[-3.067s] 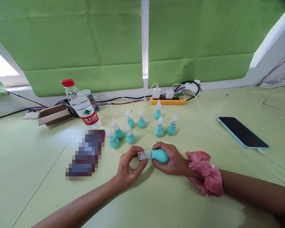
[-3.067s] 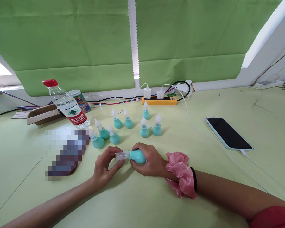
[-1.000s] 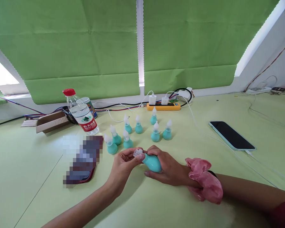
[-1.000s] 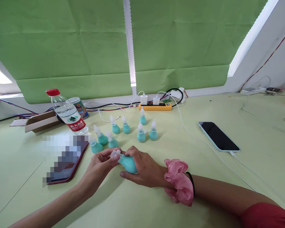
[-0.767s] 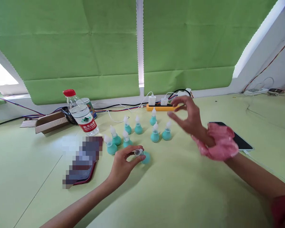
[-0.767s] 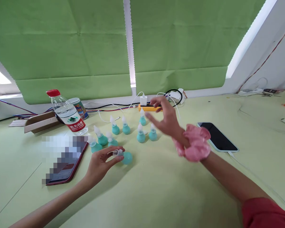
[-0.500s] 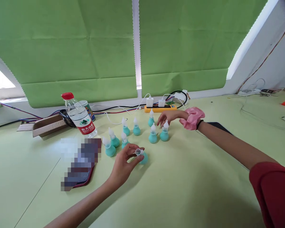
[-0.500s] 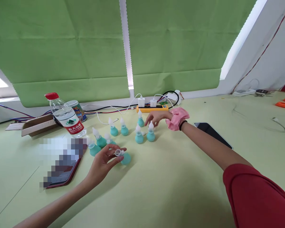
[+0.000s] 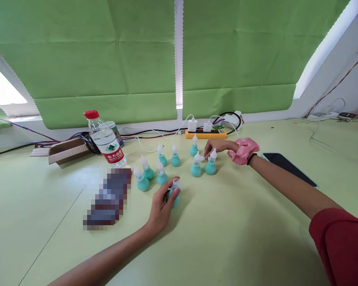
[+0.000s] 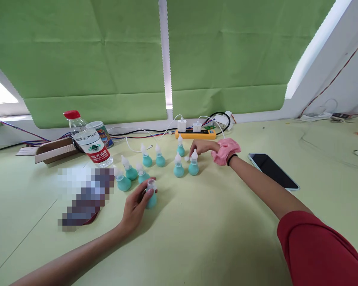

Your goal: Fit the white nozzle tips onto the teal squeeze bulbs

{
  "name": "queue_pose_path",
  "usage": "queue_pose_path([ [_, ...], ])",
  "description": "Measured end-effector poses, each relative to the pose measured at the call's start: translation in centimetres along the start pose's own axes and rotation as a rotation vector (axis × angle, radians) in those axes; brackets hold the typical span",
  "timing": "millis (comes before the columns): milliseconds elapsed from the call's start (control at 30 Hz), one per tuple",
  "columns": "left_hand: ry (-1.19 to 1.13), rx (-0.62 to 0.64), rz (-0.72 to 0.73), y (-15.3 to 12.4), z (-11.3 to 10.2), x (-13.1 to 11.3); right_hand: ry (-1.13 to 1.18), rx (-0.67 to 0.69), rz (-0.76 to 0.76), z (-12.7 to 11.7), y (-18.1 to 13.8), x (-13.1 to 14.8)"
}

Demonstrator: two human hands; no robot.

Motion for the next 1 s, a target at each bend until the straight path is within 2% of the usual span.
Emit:
queue_pose_path([
  [100,0.075,-0.039,-0.008,0.3,-0.6,0.1,0.005,0.200,0.028,-1.3,0.9,-0.3],
  [167,0.093,-0.014,-0.036,0.5,-0.5,0.2,0.009,0.211,0.026,-3.1,0.6,1.0],
  [233,0.102,0.035,-0.068,0.5,-0.1,0.4,0.057,0.181,-0.032,-4.1,-0.6,4.2],
  [267,0.107,0.060,-0.080,0.4,0.1,0.4,0.061,0.204,-0.110,-3.6,-1.6,6.5],
  [300,0.110,0.078,-0.087,0.3,0.3,0.4,0.045,0.286,-0.187,-2.2,-2.8,8.9],
  [367,0.120,0.091,-0.089,0.2,0.4,0.3,0.009,0.493,-0.340,1.8,-5.7,13.1],
  [433,0.130,0.094,-0.071,0.0,0.5,0.1,-0.076,0.635,-0.452,5.5,-8.0,15.4],
  [500,0.142,0.104,-0.031,0.0,0.5,-0.3,-0.131,0.669,-0.489,7.7,-8.8,15.9],
  [567,0.150,0.114,0.009,0.0,0.6,-0.6,-0.147,0.666,-0.494,8.7,-8.8,15.5],
  [800,0.271,0.163,0.147,0.0,1.1,-1.6,-0.156,0.709,-0.470,9.1,-8.9,14.5],
  [1000,0.328,0.139,0.193,-0.2,0.9,-1.9,-0.004,0.775,-0.379,10.0,-8.5,14.0],
])
Point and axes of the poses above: each hand's wrist, its own y-axis towards the middle knuckle, its own z-axis out of the palm, x = y × z, the point moved 9 cm from there along y, towards the middle knuckle, and after that the axes turned 8 degrees about y, right-handed, at the moved point
